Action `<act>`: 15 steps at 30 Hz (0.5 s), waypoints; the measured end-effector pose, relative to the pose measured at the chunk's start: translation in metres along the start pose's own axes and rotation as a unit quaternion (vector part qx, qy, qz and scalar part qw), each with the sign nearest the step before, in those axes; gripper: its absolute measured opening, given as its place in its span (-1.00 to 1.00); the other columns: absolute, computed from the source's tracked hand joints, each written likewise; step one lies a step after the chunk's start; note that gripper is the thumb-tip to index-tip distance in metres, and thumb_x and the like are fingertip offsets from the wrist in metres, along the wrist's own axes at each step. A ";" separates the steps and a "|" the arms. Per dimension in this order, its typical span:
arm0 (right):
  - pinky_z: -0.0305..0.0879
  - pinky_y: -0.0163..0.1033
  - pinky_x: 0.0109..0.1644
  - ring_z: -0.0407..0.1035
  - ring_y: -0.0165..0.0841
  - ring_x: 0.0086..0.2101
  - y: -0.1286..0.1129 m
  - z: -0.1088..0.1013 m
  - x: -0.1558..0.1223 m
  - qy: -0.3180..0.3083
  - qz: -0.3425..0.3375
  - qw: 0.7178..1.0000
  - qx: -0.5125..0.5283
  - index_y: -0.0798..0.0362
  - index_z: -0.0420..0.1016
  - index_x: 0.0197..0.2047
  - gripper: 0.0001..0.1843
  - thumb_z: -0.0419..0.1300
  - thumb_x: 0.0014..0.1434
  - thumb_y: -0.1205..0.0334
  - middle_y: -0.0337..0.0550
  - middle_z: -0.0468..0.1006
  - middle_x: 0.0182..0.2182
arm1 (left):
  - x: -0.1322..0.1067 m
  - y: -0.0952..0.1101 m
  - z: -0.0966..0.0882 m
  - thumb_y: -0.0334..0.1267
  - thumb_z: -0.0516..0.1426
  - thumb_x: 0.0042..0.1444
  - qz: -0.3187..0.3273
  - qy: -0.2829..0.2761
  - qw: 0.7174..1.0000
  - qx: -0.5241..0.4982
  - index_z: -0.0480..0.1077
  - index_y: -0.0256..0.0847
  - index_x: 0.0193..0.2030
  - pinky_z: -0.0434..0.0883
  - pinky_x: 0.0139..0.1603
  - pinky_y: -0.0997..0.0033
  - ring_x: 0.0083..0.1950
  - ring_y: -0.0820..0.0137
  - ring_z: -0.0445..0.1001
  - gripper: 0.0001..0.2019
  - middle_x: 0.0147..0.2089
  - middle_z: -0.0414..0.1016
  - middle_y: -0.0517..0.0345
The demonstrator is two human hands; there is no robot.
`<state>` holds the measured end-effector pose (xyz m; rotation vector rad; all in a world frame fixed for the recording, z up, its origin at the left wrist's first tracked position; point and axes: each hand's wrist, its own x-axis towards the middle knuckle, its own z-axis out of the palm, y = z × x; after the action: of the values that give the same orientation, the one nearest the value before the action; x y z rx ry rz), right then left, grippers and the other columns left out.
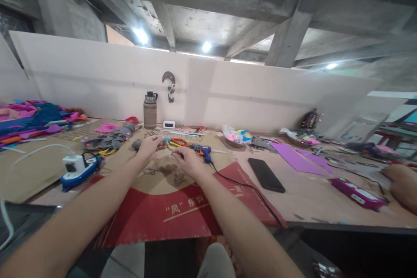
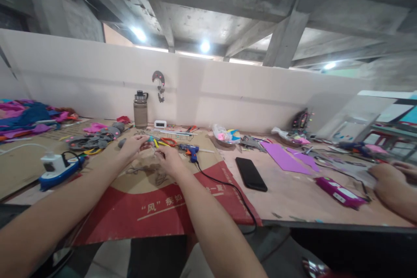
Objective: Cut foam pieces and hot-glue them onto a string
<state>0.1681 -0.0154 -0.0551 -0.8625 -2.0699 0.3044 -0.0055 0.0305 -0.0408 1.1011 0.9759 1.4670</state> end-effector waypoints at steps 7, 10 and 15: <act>0.21 -0.31 -0.15 0.35 -0.40 -0.31 -0.018 -0.015 -0.003 -0.082 -0.086 0.992 0.046 0.04 0.53 -0.38 -0.70 0.02 0.18 0.11 -0.19 0.52 -0.40 | 0.022 0.012 -0.009 -0.43 0.17 -0.08 0.013 0.043 0.997 -0.057 0.38 -0.33 -0.49 0.39 -0.41 0.59 -0.52 0.57 0.41 -0.96 -0.52 0.46 0.14; 0.20 -0.28 -0.09 0.35 -0.37 -0.25 -0.012 -0.029 -0.001 -0.003 -0.019 1.000 0.019 0.04 0.52 -0.43 -0.57 -0.08 0.23 0.06 -0.16 0.53 -0.36 | 0.025 0.011 -0.007 -0.40 0.19 -0.08 0.020 0.044 0.996 -0.069 0.38 -0.35 -0.45 0.38 -0.44 0.60 -0.54 0.58 0.40 -0.94 -0.51 0.47 0.13; 0.21 -0.22 -0.14 0.38 -0.27 -0.23 0.033 -0.052 0.000 0.104 0.282 0.933 -0.200 0.11 0.48 -0.19 -0.63 -0.06 0.19 0.09 0.01 0.53 -0.26 | 0.018 -0.001 -0.004 -0.36 0.23 -0.10 0.021 0.031 0.997 -0.063 0.40 -0.33 -0.42 0.34 -0.53 0.61 -0.54 0.55 0.41 -0.89 -0.52 0.46 0.17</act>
<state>0.2246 0.0043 -0.0397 -1.6664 -1.6731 0.0818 -0.0104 0.0481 -0.0407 0.9941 0.8952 1.5831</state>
